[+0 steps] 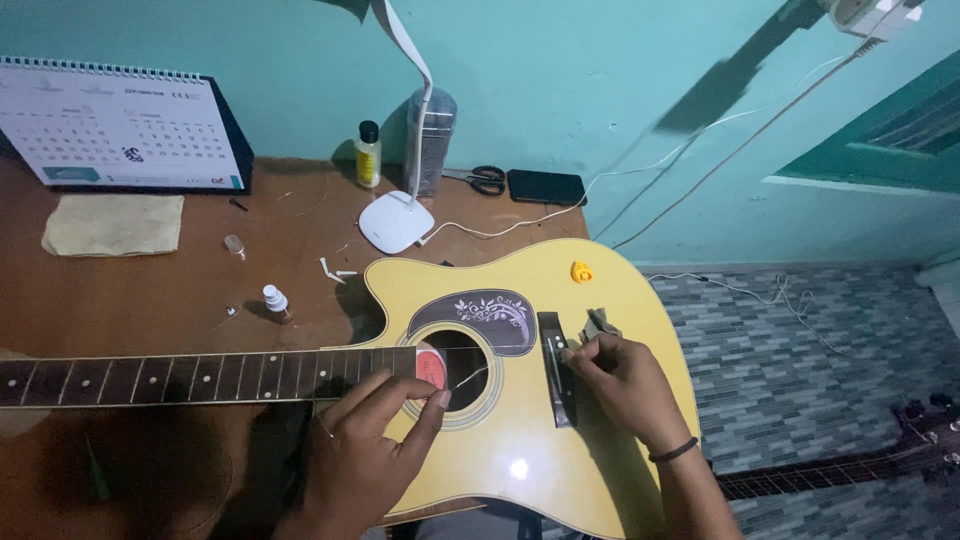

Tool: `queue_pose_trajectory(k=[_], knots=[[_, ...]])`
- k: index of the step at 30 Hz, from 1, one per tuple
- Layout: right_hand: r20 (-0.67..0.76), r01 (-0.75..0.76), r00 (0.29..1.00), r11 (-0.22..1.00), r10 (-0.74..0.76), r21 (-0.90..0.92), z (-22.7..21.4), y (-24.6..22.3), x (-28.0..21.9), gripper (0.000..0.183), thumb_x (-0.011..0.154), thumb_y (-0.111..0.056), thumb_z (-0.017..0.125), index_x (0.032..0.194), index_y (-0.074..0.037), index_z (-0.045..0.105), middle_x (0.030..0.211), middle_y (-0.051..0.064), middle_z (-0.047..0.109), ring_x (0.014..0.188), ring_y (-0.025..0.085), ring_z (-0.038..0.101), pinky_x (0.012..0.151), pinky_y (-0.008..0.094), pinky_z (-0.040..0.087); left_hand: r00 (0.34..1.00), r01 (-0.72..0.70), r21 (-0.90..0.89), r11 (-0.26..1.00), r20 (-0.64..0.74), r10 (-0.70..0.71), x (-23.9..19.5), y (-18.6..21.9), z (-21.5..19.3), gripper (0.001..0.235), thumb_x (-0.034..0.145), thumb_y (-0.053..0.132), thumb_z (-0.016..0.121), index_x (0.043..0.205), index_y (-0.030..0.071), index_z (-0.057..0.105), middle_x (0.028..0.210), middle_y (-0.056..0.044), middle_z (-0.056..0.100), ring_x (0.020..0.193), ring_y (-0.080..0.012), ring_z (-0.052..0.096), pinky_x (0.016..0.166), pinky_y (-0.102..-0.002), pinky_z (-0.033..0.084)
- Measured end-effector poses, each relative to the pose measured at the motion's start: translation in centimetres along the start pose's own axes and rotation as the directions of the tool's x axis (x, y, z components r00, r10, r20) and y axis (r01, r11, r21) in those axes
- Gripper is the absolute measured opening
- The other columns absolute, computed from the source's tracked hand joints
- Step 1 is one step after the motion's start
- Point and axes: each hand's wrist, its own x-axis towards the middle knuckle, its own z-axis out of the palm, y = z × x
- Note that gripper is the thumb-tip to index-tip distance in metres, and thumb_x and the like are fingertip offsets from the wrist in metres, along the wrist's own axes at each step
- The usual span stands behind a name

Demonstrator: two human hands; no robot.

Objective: The person replaces a guitar string on an acoustic guitar. They thread the new string through the soundhole, pull it through the bridge, and then wind it onto the tuning peg at the headstock.

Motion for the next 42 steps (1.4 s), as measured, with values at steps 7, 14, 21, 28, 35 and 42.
queue_pose_trajectory(k=[7, 14, 21, 28, 35, 42], knots=[[0.013, 0.098, 0.995, 0.987, -0.097, -0.130, -0.8, -1.9, -1.0, 0.020, 0.089, -0.030, 0.072, 0.099, -0.015, 0.081, 0.105, -0.003, 0.084, 0.081, 0.013, 0.077, 0.077, 0.029, 0.061, 0.998, 0.052, -0.074, 0.996, 0.030, -0.050, -0.1, -0.2, 0.2, 0.011, 0.088, 0.023, 0.076, 0.087, 0.012, 0.075, 0.081, 0.000, 0.075, 0.070, -0.0179, 0.073, 0.055, -0.031, 0.053], [0.002, 0.221, 0.975, 0.964, -0.223, -0.145, -0.7, -1.3, -0.9, 0.017, 0.090, -0.028, 0.072, 0.094, -0.013, 0.080, 0.095, 0.002, 0.085, 0.087, 0.015, 0.080, 0.075, 0.030, 0.064, 1.000, 0.012, -0.020, 1.000, 0.000, -0.012, 0.1, -0.2, 0.2, 0.010, 0.089, 0.025, 0.075, 0.086, 0.016, 0.073, 0.081, 0.003, 0.073, 0.069, -0.0185, 0.069, 0.057, -0.031, 0.051], [-0.106, 0.114, 0.989, 0.988, -0.103, 0.101, 0.0, -0.6, -0.9, 0.026, 0.092, -0.026, 0.076, 0.073, -0.009, 0.075, 0.068, 0.003, 0.072, 0.070, 0.012, 0.057, 0.066, 0.030, 0.044, 1.000, -0.006, -0.006, 1.000, -0.016, 0.006, 0.2, -0.2, 0.0, 0.010, 0.088, 0.023, 0.077, 0.085, 0.015, 0.073, 0.078, 0.003, 0.071, 0.066, -0.0193, 0.068, 0.054, -0.033, 0.050], [-0.180, 0.083, 0.981, 0.995, -0.072, 0.056, 0.9, -1.1, -1.6, 0.022, 0.093, -0.027, 0.074, 0.080, -0.010, 0.077, 0.078, 0.003, 0.079, 0.075, 0.014, 0.067, 0.068, 0.031, 0.050, 1.000, -0.006, -0.022, 1.000, 0.000, 0.006, 0.2, 0.1, -0.2, 0.010, 0.090, 0.023, 0.076, 0.086, 0.015, 0.073, 0.080, 0.002, 0.071, 0.066, -0.0177, 0.069, 0.054, -0.032, 0.050], [-0.140, 0.083, 0.989, 0.937, -0.037, 0.340, 0.5, 0.9, -0.9, 0.016, 0.094, -0.019, 0.075, 0.083, -0.007, 0.077, 0.073, 0.004, 0.070, 0.070, 0.014, 0.064, 0.070, 0.029, 0.050, 1.000, -0.005, -0.020, 1.000, 0.003, 0.005, 0.3, 0.0, -0.3, 0.010, 0.090, 0.023, 0.075, 0.086, 0.015, 0.072, 0.078, 0.002, 0.069, 0.067, -0.0193, 0.067, 0.058, -0.032, 0.050], [0.018, 0.017, 0.998, 0.508, -0.064, 0.861, -0.5, 4.6, -0.6, 0.016, 0.098, -0.009, 0.066, 0.086, 0.000, 0.068, 0.094, 0.021, 0.074, 0.071, 0.022, 0.066, 0.064, 0.029, 0.057, 0.999, 0.034, -0.021, 0.999, 0.008, -0.034, 0.1, 0.1, -0.5, 0.008, 0.090, 0.023, 0.075, 0.085, 0.016, 0.074, 0.079, 0.003, 0.073, 0.066, -0.0171, 0.067, 0.056, -0.031, 0.047]])
